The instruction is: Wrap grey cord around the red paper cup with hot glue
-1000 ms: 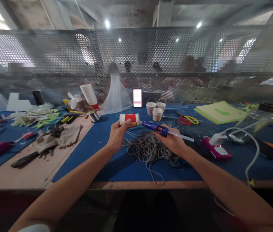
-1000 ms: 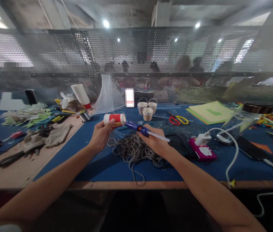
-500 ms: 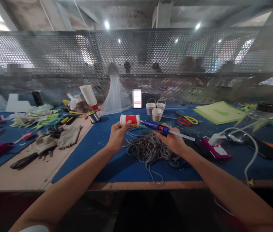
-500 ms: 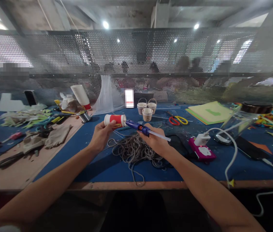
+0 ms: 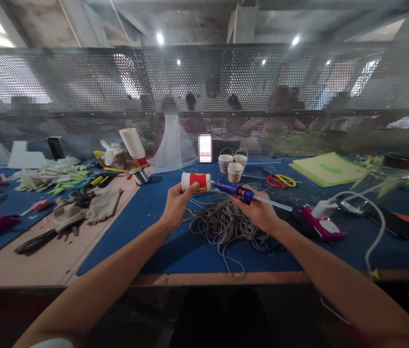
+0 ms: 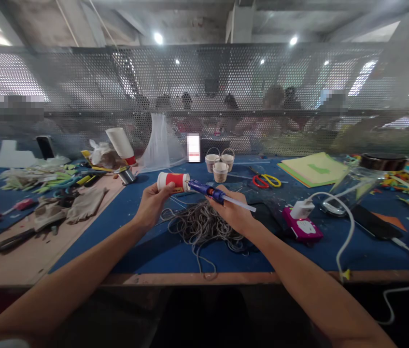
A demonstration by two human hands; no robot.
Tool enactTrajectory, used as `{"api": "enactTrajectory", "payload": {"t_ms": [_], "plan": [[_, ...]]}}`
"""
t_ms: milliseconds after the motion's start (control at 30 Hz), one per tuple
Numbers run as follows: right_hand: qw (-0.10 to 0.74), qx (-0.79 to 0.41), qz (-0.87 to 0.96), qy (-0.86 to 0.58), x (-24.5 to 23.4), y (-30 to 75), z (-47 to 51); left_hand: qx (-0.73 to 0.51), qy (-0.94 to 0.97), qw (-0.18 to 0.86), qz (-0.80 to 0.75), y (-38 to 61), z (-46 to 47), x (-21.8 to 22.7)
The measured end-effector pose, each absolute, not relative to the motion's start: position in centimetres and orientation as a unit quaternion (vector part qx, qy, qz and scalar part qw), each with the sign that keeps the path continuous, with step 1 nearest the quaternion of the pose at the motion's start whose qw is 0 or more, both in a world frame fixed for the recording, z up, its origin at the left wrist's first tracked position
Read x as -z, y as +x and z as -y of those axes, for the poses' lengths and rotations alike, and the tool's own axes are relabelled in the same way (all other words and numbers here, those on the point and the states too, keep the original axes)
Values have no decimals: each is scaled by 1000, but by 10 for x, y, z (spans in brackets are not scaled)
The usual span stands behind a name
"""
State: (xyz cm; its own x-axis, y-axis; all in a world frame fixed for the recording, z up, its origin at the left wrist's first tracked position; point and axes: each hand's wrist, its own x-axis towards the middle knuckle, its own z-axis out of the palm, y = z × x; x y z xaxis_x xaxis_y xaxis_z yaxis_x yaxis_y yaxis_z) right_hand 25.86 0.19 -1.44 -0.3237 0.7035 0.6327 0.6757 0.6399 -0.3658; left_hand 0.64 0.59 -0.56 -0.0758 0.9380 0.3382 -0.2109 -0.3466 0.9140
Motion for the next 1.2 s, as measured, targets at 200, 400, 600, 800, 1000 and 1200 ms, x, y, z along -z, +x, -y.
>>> {"api": "enactTrajectory", "payload": {"t_ms": [200, 400, 600, 800, 1000, 1200], "plan": [[401, -10, 811, -427, 14, 258, -2, -641, 512, 446, -358, 6, -6, 6], [397, -29, 808, -435, 13, 258, -2, -647, 500, 450, -359, 7, -5, 4], [402, -76, 798, -442, 13, 257, 0, -651, 491, 456, -357, 7, -6, 2], [417, -280, 753, -424, -1, 254, 4, -654, 461, 481, -357, 7, -7, 0], [459, -460, 675, -350, -15, 262, -3, -641, 441, 524, -345, 6, -9, 3], [485, -469, 629, -387, -6, 283, -33, -642, 417, 543, -346, 5, -12, 5]]}}
